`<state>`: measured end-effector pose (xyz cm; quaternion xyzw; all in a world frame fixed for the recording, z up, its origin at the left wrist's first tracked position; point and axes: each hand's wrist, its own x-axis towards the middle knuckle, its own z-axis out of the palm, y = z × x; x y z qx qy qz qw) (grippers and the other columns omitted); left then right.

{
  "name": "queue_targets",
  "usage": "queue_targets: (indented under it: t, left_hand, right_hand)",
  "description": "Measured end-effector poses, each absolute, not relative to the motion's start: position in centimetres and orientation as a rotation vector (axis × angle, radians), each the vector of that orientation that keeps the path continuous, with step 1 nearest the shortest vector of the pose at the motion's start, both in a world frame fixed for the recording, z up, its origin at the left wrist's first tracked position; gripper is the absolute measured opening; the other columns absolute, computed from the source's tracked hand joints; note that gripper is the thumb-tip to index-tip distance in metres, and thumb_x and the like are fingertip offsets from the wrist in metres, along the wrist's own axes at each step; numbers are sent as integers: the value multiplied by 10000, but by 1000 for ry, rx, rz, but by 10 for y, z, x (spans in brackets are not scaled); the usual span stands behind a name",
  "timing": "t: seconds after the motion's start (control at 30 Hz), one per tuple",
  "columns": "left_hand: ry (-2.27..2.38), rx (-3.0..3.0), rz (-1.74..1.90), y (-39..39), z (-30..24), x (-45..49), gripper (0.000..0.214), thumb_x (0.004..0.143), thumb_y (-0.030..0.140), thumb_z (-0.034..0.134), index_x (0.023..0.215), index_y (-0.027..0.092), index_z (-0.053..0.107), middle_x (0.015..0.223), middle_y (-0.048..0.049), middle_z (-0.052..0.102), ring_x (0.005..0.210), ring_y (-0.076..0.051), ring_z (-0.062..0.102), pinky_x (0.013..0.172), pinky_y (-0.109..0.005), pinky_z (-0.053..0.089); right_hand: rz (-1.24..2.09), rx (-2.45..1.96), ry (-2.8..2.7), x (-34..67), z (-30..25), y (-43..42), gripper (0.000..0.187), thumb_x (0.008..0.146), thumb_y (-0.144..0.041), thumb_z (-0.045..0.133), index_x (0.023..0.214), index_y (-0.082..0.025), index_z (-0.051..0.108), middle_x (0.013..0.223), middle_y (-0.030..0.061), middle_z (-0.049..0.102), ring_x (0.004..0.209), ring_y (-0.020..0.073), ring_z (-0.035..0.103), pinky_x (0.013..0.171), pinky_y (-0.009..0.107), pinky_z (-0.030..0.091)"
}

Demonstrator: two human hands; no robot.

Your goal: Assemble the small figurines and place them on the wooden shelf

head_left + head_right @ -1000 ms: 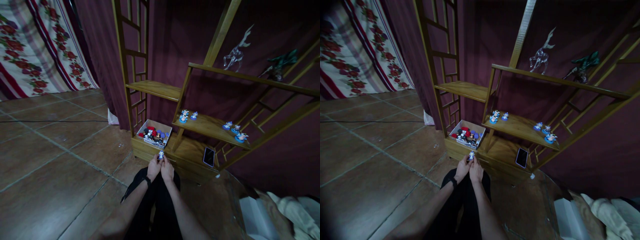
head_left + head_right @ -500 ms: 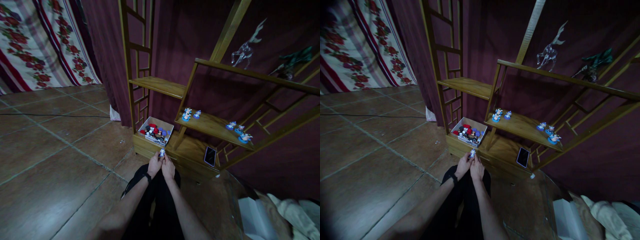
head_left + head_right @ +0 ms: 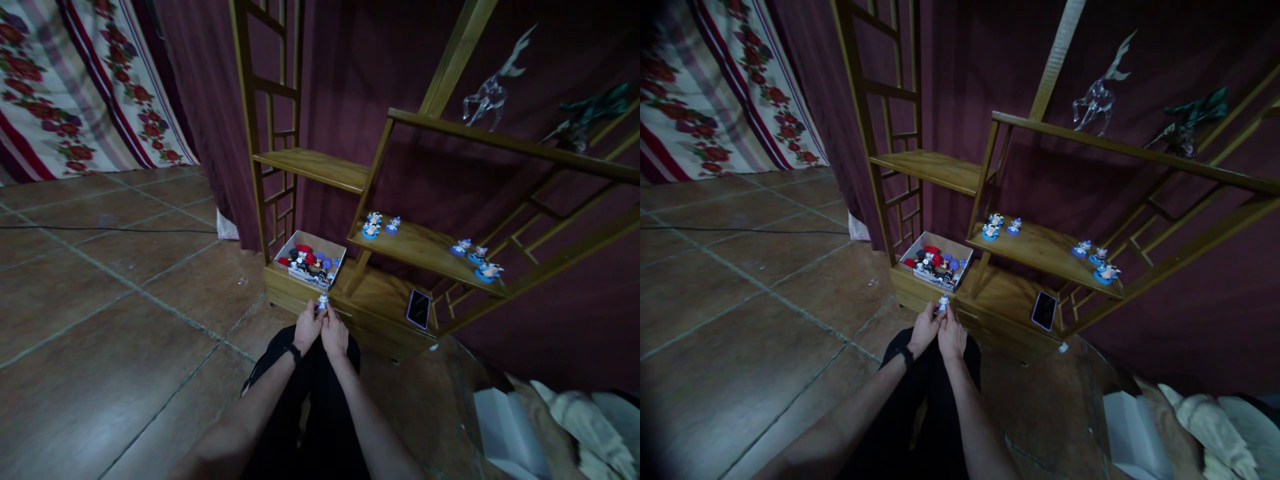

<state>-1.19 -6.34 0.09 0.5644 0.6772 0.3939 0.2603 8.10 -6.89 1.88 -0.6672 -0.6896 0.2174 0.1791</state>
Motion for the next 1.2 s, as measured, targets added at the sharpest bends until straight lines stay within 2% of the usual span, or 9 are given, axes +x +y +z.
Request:
queue_targets:
  t: [0.33,0.8,0.97,1.2]
  left_hand:
    - [1856,1542,1055,-63,0,-11,158,817,306,469,937,210,504,860,-53,652,801,-177,622,697,-260,436]
    - [1843,1537,1152,-63,-5,-9,195,811,347,483,939,201,497,857,-65,650,806,-182,625,712,-275,441]
    - [1820,1501,1120,-62,-3,-10,169,807,319,494,923,197,503,851,-56,645,798,-174,616,720,-274,438]
    - [1814,1470,1146,-61,-6,-8,165,785,280,527,924,194,514,888,-52,646,805,-170,610,720,-277,437]
  right_hand:
    - [553,-1860,-1955,82,16,-69,416,876,-271,347,1286,-308,407,1195,20,574,988,148,580,824,247,422]
    - [648,-1886,-1833,83,19,-70,376,873,-288,331,1228,-294,456,1110,11,623,939,166,599,809,272,416]
    - [633,-1853,-1851,84,17,-71,357,869,-293,346,1206,-298,465,1136,5,607,946,155,589,794,251,405]
    - [587,-1853,-1863,85,10,-70,318,863,-295,348,1155,-288,475,990,14,654,843,166,601,726,265,399]
